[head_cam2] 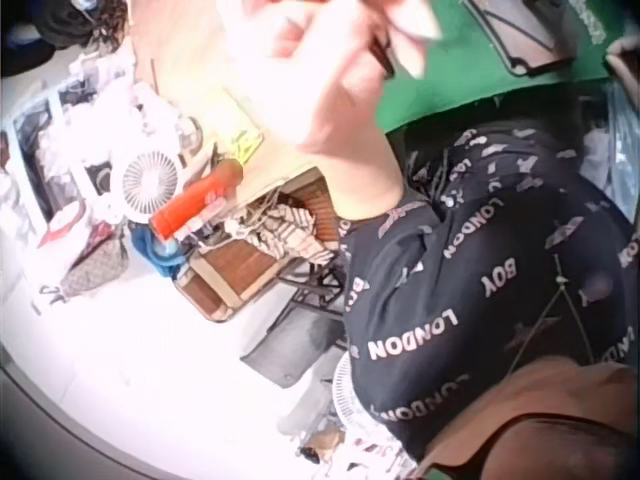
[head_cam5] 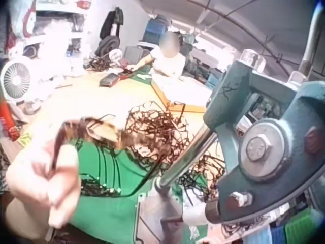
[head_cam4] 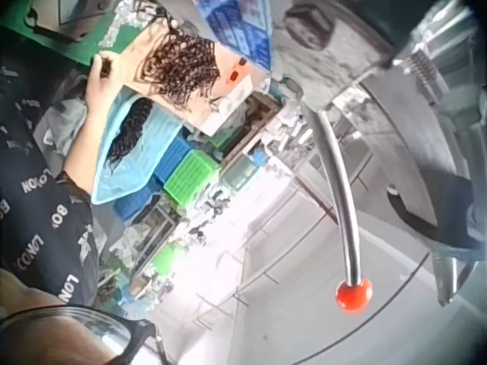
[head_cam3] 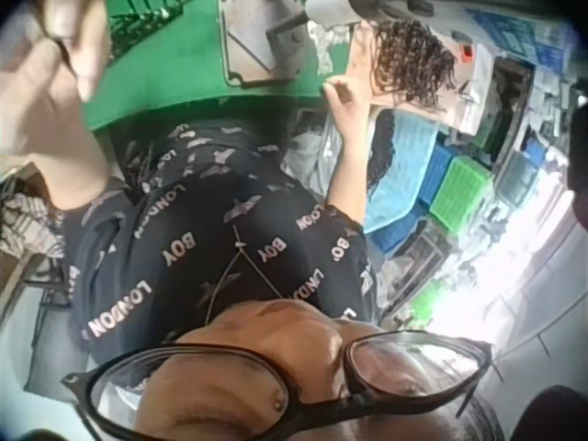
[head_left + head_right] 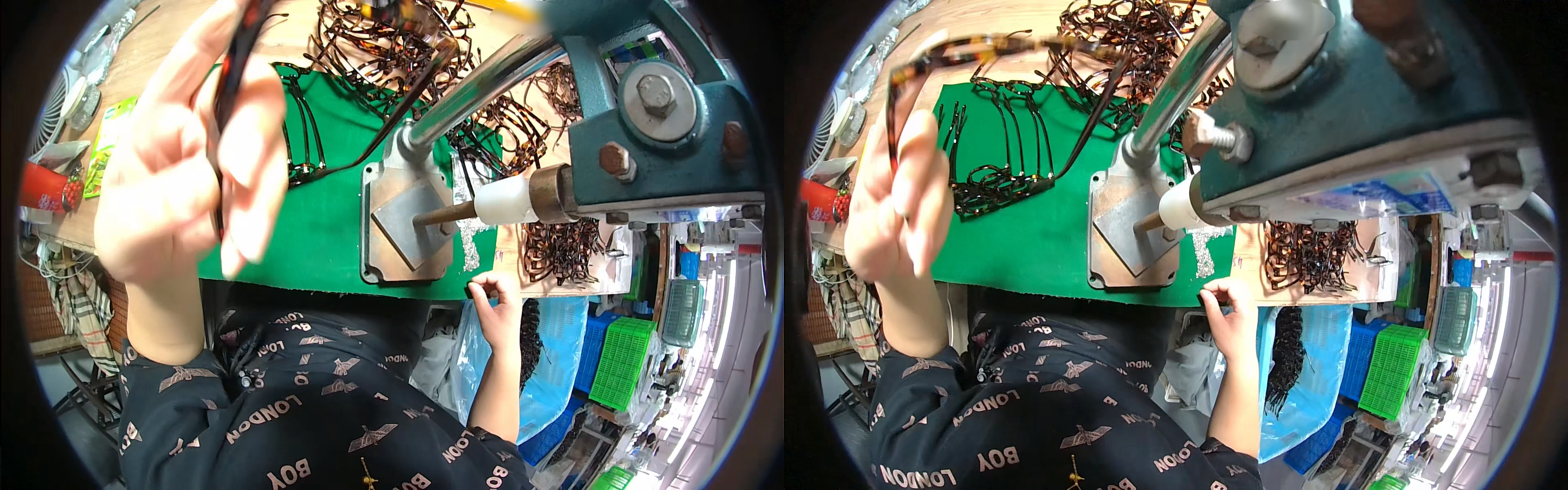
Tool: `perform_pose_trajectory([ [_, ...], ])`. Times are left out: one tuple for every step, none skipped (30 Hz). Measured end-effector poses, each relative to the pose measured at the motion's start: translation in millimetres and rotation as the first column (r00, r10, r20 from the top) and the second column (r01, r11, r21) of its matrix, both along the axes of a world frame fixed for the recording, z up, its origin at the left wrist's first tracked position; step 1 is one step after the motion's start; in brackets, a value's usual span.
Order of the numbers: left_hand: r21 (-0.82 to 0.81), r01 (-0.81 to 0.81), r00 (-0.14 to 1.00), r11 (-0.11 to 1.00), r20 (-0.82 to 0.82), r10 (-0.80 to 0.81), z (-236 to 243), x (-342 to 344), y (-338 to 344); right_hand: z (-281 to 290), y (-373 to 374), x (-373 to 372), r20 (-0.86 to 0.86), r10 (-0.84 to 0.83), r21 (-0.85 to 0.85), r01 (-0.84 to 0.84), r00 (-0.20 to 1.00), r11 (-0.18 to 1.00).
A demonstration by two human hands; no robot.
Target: The person moves a pile of eyeglass frames from a cloth to a workbench and then uses a heating tool to warm and adjust the frames one by one. The person repeatedly picks up frames, applies heat to the temples, and bends them into shape before placing them on the table.
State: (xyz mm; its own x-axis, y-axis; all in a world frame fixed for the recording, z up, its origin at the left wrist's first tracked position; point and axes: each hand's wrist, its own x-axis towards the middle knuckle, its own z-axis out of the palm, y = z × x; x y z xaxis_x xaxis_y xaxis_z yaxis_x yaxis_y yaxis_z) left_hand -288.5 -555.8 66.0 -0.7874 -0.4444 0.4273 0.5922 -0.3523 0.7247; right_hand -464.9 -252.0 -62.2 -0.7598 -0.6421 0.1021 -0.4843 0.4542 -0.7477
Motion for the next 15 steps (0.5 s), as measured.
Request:
perform_pose_trajectory([
  [0.006,0.042,0.999,0.999,-0.010,-0.042,-1,0,1,1,-2,0,-0.017,0.009,0.013,-0.009,1.000,1.000],
  [0.017,0.109,0.994,0.994,-0.023,-0.109,-2,-2,2,1,-3,-1,-0.034,0.021,0.026,-0.020,0.999,0.999],
  [0.017,0.175,0.984,0.985,-0.032,-0.174,-3,-4,2,-1,-5,-3,-0.058,0.053,0.043,-0.051,0.997,0.998],
  [0.017,0.279,0.960,0.960,-0.042,-0.278,-6,-6,1,-2,-7,-4,-0.081,0.088,0.061,-0.083,0.993,0.995],
  [0.037,0.222,0.975,0.974,-0.014,-0.222,-2,-5,8,-3,-8,-5,-0.104,0.123,0.080,-0.115,0.987,0.990],
  [0.054,0.168,0.986,0.984,0.014,-0.168,2,-4,14,-4,-9,-6,-0.157,0.147,0.096,-0.133,0.977,0.986],
  [0.079,0.093,0.996,0.993,-0.016,-0.092,-7,-1,20,-4,-9,-7,-0.158,0.152,0.103,-0.137,0.976,0.985],
  [0.131,0.109,0.994,0.985,0.004,-0.110,-10,3,22,-4,-9,-9,-0.160,0.157,0.111,-0.141,0.975,0.984],
  [0.184,0.120,0.992,0.976,0.023,-0.126,-12,7,23,-4,-10,-10,-0.160,0.166,0.117,-0.149,0.973,0.982],
  [0.238,0.129,0.989,0.963,0.040,-0.142,-14,12,24,-4,-12,-11,-0.166,0.184,0.125,-0.164,0.969,0.978],
  [0.223,0.110,0.992,0.969,0.036,-0.121,-17,13,23,-3,-13,-13,-0.172,0.201,0.134,-0.179,0.964,0.975],
  [0.208,0.093,0.994,0.974,0.031,-0.102,-22,14,22,-3,-14,-14,-0.181,0.215,0.143,-0.191,0.960,0.971],
  [0.194,0.075,0.996,0.978,0.026,-0.082,-26,15,21,-3,-15,-15,-0.203,0.237,0.154,-0.208,0.950,0.966],
  [0.203,0.041,0.999,0.978,-0.015,-0.039,-30,15,22,-1,-16,-15,-0.225,0.258,0.166,-0.224,0.940,0.960],
  [0.195,0.016,1.000,0.981,-0.024,-0.011,-30,16,22,1,-19,-15,-0.243,0.288,0.175,-0.250,0.927,0.952],
])
